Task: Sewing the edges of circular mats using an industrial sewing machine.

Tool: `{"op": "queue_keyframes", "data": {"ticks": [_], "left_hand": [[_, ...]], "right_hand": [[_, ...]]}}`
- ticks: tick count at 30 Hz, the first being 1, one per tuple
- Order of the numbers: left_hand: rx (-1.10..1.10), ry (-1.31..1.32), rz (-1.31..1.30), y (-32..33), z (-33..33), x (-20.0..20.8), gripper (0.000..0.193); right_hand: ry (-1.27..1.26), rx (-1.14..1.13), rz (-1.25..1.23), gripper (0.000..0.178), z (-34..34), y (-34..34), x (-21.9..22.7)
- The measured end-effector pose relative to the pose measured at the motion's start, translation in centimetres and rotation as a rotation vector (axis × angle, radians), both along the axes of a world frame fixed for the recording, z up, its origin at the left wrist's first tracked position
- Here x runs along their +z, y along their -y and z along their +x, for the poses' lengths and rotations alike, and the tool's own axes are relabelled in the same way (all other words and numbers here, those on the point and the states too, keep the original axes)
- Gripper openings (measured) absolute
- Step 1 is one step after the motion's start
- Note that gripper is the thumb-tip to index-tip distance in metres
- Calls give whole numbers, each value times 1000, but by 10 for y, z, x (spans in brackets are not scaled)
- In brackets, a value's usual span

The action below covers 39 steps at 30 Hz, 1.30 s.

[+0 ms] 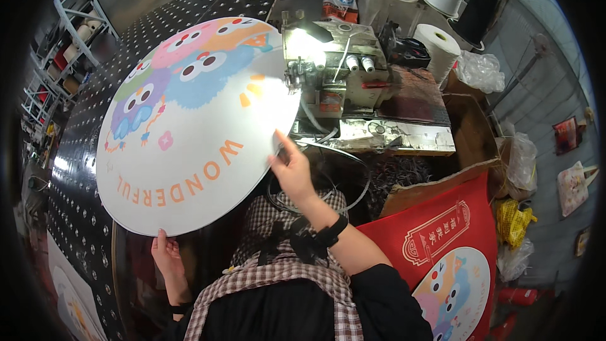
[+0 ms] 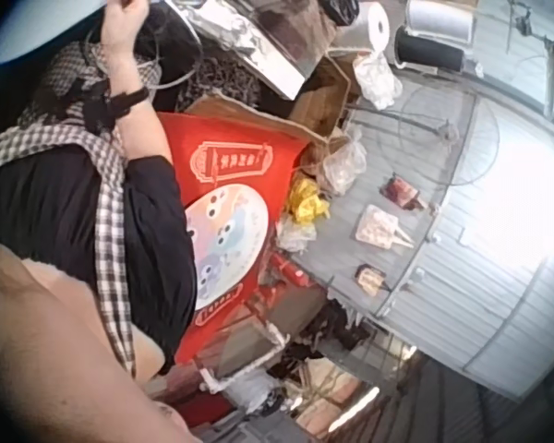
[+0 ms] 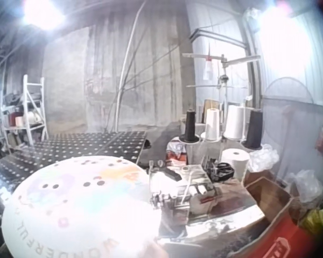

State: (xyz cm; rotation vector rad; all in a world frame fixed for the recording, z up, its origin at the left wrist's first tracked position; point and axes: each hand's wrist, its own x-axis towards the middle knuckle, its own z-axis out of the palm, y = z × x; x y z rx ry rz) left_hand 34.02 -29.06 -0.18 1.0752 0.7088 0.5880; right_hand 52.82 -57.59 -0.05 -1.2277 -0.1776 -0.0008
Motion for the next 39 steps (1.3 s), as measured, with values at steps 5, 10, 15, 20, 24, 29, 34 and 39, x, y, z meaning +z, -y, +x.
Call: {"op": "queue_keyframes", "data": {"ticks": [5, 10, 15, 20, 24, 29, 34, 39], "left_hand": [[-64, -35, 67, 39, 8, 5, 11], [-315, -13, -59, 46, 6, 2, 14], [188, 165, -182, 8, 19, 27, 21], [-5, 38, -53, -24, 6, 1, 19], [-22, 32, -94, -15, 1, -7, 17], [-26, 11, -76, -10, 10, -8, 14], [-58, 25, -53, -12, 7, -7, 13], [-37, 21, -21, -19, -2, -7, 11]], "right_hand": [[-45, 239, -186, 60, -40, -22, 0], [-79, 222, -119, 53, -30, -18, -7], [-103, 108, -73, 49, -9, 0, 3], [-112, -70, -28, 46, 2, 13, 6], [293, -351, -920, 57, 18, 41, -7], [634, -273, -1471, 53, 43, 66, -13], [721, -99, -1437, 17, 47, 104, -14], [513, -21, -1425, 19, 24, 208, 6]]}}
